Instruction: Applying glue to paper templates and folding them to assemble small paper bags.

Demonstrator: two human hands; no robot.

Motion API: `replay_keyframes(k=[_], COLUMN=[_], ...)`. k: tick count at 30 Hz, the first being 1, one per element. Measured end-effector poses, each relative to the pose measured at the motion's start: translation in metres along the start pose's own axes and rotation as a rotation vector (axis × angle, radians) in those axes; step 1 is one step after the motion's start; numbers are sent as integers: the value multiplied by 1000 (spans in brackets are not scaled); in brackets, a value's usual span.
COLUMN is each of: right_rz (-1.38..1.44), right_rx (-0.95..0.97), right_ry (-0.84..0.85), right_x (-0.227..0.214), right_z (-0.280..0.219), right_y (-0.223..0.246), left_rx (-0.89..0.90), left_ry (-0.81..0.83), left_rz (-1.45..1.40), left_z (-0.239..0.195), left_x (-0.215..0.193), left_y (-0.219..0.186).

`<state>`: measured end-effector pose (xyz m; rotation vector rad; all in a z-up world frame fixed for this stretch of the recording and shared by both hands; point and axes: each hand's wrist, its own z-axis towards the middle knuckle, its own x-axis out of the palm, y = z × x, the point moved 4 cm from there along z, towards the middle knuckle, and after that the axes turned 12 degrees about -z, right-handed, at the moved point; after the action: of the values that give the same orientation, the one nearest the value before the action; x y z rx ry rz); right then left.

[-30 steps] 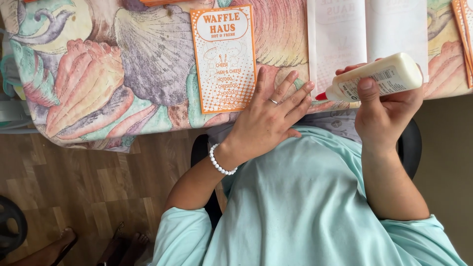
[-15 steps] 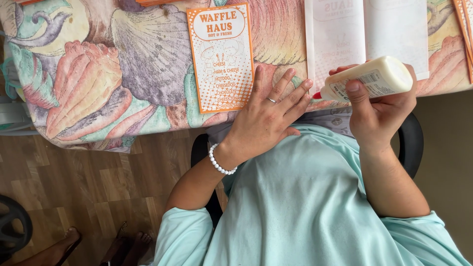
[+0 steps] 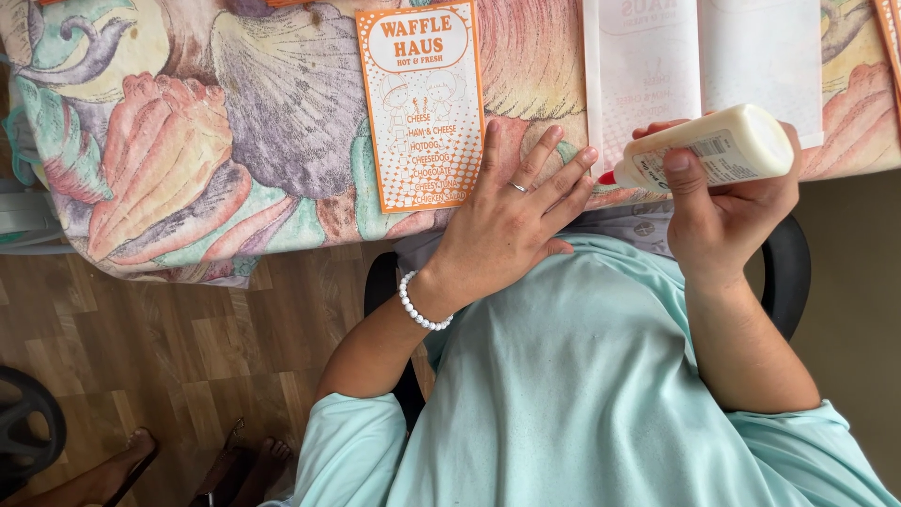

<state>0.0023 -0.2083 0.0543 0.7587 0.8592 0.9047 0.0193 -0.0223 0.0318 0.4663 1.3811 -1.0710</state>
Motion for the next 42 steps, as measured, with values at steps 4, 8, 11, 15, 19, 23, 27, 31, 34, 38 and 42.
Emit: replay_keyframes(k=[4,8,11,15,19,23,27,31,34,38,42], right_rz=[-33,-128,-131,-83,-68,-162,-154,-191,-147,-196,-243], right_rx=[-8,24,-20,-78,-123,-45,-29,21,-37,-65,-39], right_ry=[-34,-67,-102,-113,-136,-186,-224,-283,-272,-272,-258], right_x=[-10,-23,-32,-44,-61,-73,-88,-102,-112,-122,-135], right_z=[2,1,1,3,1,2,1,-2,-3,1,3], right_y=[-4,-12,-18,-25,-39,-45,-59,-73,-80,-83,-90], left_rx=[1,-1,-4,-10,-2,-3,3,5,-5,6,3], left_ry=[4,-1,-5,-6,-21,-10,-8,-15,-14,-14,-5], left_rz=[28,16,22,4,3,26,22,34,36,30,24], left_z=[0,0,-1,-1,-1,-2,-1,-2,-2,-2,-2], left_x=[1,1,1,1,2,1,1,2,3,2,4], left_y=[0,-1,-1,-1,-1,-2,-2,-2,-1,-2,-1])
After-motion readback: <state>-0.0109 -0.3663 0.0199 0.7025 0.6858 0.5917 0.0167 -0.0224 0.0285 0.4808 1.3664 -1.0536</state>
